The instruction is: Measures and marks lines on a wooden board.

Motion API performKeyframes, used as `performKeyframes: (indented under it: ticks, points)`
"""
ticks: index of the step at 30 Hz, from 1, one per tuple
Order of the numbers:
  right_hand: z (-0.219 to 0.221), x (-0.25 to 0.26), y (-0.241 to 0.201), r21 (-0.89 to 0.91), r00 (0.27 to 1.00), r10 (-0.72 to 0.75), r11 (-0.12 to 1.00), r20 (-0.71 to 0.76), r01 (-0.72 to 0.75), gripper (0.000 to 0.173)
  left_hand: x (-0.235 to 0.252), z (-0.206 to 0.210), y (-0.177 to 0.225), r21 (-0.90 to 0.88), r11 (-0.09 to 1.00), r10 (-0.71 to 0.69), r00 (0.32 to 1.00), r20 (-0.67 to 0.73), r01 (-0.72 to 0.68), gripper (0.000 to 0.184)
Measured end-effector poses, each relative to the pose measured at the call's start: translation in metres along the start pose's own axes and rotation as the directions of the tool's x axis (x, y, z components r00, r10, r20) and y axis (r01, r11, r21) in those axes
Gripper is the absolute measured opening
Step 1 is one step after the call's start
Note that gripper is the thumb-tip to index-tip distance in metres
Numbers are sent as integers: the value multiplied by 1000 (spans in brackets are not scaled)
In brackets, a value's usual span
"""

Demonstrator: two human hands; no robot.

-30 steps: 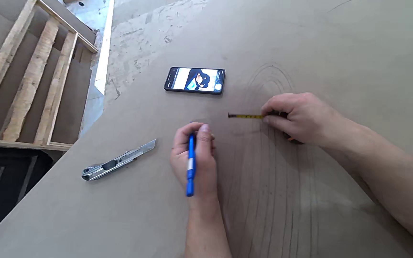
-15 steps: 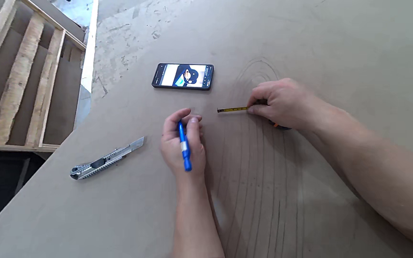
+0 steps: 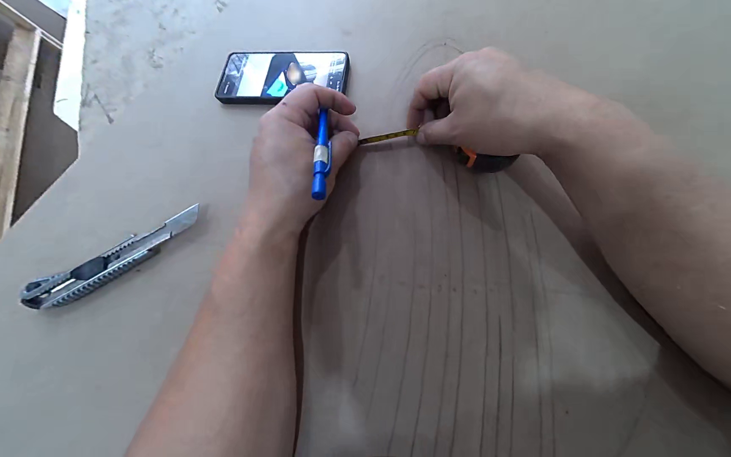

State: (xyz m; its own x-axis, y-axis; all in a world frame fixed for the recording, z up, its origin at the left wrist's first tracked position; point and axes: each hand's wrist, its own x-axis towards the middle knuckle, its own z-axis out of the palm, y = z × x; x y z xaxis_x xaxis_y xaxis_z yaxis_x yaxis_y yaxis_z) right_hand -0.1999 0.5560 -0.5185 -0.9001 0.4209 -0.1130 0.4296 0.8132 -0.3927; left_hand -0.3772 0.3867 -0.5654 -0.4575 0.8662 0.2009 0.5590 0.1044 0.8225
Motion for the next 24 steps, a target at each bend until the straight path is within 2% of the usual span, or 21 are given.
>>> performKeyframes:
  ticks: [9,15,19,24]
  points:
    - [12,0,-18,-35,998,-42,999,-49,41,8,1,0,2,38,999,-21,1000,4,21,28]
    - [11,3,-25,-83,999,40,996,-18,-42,12,1,1,0,11,1000,-3,1000,10,2,27]
    - [14,3,-28,-54,996,89,994,-29,-91,12,0,1,0,17,1000,7,1000,8,-7,26]
    - [15,0,-24,-15,997,55,998,-49,-56,10,0,3,-2,-13,998,56,998,-2,-56,26]
